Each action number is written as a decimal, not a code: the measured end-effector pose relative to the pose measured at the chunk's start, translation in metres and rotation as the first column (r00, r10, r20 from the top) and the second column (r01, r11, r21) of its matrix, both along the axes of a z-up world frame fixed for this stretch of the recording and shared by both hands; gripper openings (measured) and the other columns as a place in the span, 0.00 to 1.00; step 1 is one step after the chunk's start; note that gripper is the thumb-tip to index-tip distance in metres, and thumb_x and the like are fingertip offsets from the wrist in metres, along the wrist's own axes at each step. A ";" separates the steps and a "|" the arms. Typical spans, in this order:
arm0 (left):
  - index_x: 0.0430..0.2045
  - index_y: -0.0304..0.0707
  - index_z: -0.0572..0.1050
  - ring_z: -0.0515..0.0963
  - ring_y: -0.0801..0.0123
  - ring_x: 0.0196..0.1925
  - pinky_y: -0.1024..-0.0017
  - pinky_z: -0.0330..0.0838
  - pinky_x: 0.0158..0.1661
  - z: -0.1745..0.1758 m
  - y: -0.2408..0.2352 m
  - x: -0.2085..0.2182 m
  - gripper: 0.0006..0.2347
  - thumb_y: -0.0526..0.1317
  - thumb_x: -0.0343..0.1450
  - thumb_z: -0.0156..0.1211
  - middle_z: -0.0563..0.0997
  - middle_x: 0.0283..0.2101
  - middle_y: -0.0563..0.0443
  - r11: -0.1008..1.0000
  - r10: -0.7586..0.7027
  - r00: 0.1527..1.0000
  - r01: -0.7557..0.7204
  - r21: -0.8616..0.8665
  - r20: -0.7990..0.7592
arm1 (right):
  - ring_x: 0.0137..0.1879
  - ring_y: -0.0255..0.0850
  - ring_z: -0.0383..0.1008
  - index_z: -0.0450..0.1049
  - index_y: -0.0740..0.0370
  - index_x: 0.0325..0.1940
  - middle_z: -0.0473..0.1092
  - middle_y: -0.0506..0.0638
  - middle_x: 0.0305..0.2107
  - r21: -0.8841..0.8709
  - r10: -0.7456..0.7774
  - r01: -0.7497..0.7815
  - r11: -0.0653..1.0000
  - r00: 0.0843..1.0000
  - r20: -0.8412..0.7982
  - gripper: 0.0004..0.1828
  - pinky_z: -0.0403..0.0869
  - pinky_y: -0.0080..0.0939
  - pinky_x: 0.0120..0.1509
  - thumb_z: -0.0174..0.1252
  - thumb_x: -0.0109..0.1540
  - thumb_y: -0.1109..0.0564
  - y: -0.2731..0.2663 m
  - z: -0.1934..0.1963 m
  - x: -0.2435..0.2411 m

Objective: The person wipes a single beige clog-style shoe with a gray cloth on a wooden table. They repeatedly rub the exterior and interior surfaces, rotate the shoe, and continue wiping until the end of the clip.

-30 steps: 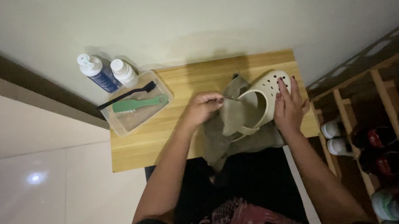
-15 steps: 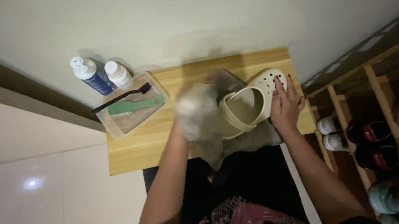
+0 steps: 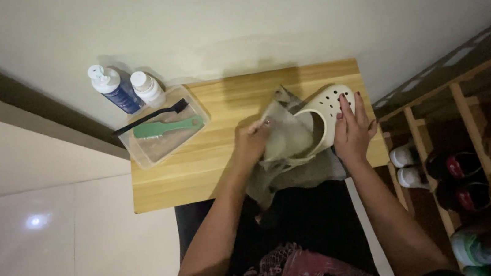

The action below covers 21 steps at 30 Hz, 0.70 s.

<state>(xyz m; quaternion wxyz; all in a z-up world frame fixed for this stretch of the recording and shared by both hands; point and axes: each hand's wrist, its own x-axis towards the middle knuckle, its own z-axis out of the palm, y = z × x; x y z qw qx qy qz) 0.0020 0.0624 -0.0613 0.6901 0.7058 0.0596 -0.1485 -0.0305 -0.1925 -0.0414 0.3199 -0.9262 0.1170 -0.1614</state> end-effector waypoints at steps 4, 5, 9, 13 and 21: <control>0.67 0.38 0.63 0.71 0.49 0.66 0.49 0.65 0.63 -0.038 0.018 0.014 0.25 0.42 0.74 0.58 0.69 0.67 0.35 0.774 0.292 0.910 -0.406 -0.486 -0.294 | 0.80 0.52 0.47 0.58 0.34 0.77 0.46 0.49 0.77 -0.012 0.001 -0.001 1.000 1.000 -0.029 0.28 0.33 0.77 0.75 0.39 0.72 0.50 -0.003 -0.001 0.002; 0.64 0.41 0.68 0.72 0.50 0.65 0.51 0.66 0.63 -0.094 0.031 0.025 0.22 0.45 0.75 0.59 0.72 0.64 0.38 0.684 0.287 0.898 -0.436 -0.585 -0.334 | 0.80 0.54 0.48 0.58 0.33 0.77 0.47 0.50 0.76 0.000 -0.006 0.006 1.000 1.000 -0.009 0.27 0.32 0.78 0.74 0.38 0.72 0.50 -0.003 -0.002 0.002; 0.59 0.44 0.74 0.75 0.51 0.63 0.53 0.68 0.62 -0.057 0.011 0.064 0.21 0.49 0.72 0.62 0.77 0.60 0.41 0.808 0.215 0.947 -0.309 -0.502 -0.237 | 0.80 0.53 0.47 0.58 0.30 0.77 0.47 0.49 0.76 0.010 -0.010 0.010 1.000 1.000 0.006 0.27 0.32 0.78 0.74 0.39 0.73 0.50 -0.006 -0.009 0.004; 0.56 0.44 0.77 0.76 0.50 0.62 0.54 0.69 0.61 0.048 0.000 0.017 0.24 0.51 0.67 0.67 0.80 0.57 0.42 0.987 0.026 0.997 -0.037 -0.156 -0.072 | 0.80 0.54 0.47 0.58 0.31 0.77 0.46 0.49 0.77 0.005 -0.008 0.008 1.000 1.000 -0.027 0.26 0.31 0.76 0.75 0.38 0.73 0.48 -0.006 -0.008 0.002; 0.36 0.29 0.82 0.84 0.41 0.44 0.49 0.77 0.44 0.114 -0.015 0.023 0.17 0.47 0.65 0.62 0.84 0.35 0.36 0.697 -0.351 0.935 0.234 0.677 0.038 | 0.80 0.52 0.47 0.58 0.32 0.77 0.45 0.49 0.77 0.049 -0.012 0.014 0.999 0.999 -0.044 0.28 0.29 0.75 0.75 0.38 0.71 0.48 -0.003 -0.003 0.004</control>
